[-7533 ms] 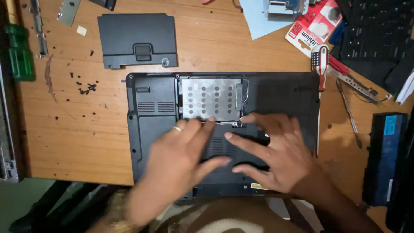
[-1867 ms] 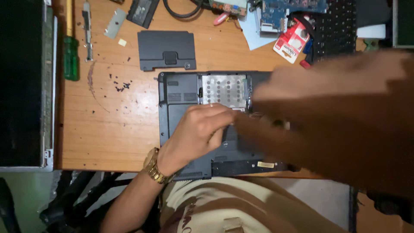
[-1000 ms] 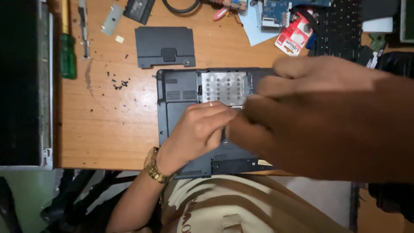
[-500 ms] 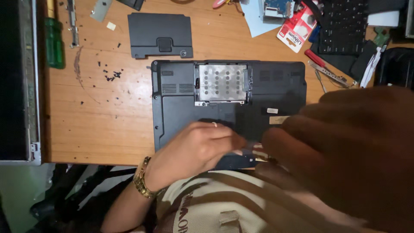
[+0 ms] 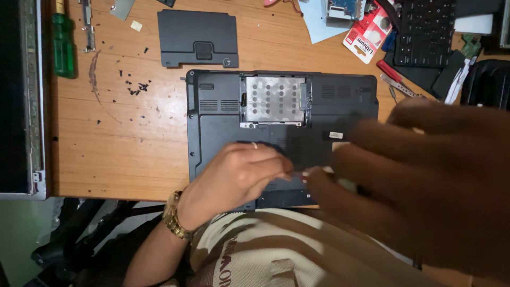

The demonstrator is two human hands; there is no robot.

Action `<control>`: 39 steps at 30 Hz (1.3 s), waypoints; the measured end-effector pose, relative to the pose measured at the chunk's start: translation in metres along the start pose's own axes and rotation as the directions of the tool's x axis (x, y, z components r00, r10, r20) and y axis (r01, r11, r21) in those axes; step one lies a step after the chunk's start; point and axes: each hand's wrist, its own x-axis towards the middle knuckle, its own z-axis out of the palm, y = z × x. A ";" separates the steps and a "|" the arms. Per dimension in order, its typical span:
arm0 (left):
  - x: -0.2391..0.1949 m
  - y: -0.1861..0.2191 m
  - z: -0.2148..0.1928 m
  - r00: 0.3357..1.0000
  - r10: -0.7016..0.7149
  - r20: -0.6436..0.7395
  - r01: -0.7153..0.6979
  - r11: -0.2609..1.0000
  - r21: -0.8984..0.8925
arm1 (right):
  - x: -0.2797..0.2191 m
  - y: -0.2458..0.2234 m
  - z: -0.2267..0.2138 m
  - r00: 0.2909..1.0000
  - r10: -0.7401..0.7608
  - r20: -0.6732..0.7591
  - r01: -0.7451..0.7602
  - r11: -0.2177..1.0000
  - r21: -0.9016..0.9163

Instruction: The person removes a metal bracket from the bottom of a laptop using a screwdriver, then places a black plastic cover over the opening and secures it with screws. The person handles the laptop, bracket, cover, and screws throughout the process.

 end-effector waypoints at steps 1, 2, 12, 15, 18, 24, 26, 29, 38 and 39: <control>-0.001 0.002 0.001 1.000 0.020 0.009 -0.021 1.000 0.022 | 0.002 -0.003 0.000 0.996 0.066 0.068 -0.069 0.996 0.050; -0.001 0.004 0.003 0.999 0.041 0.018 -0.041 0.998 0.044 | 0.003 -0.004 -0.001 0.953 0.145 0.265 -0.161 0.986 0.041; -0.001 0.017 0.009 0.997 -0.008 -0.071 0.007 1.000 -0.017 | -0.010 -0.024 -0.005 0.999 -0.038 0.004 0.037 0.994 0.102; -0.004 0.020 0.008 0.991 0.040 -0.127 -0.045 0.999 -0.031 | -0.018 -0.030 0.000 0.991 -0.018 0.132 0.005 0.995 0.101; -0.005 0.021 0.011 0.986 -0.004 -0.169 0.009 1.000 0.029 | -0.022 -0.033 0.000 0.952 0.039 0.302 -0.087 0.986 0.145; -0.010 0.021 0.007 0.986 0.083 -0.146 -0.069 0.992 0.103 | -0.008 -0.028 -0.001 0.997 -0.069 -0.044 0.071 0.996 0.062; -0.012 0.023 0.011 0.991 0.069 -0.115 -0.066 0.997 0.033 | -0.009 -0.030 -0.004 1.000 0.002 0.025 -0.003 0.999 0.051; -0.012 0.023 0.019 0.967 0.103 -0.232 -0.079 0.991 0.110 | -0.012 -0.025 -0.002 0.987 0.008 0.160 -0.010 1.000 0.009; -0.012 0.028 0.025 0.981 0.053 -0.188 -0.046 0.998 0.040 | -0.025 -0.022 0.014 0.982 -0.149 0.115 0.133 0.981 0.140; -0.012 0.028 0.026 0.972 0.065 -0.224 -0.045 0.994 0.096 | -0.027 -0.022 0.012 0.984 -0.116 0.133 0.104 0.990 0.094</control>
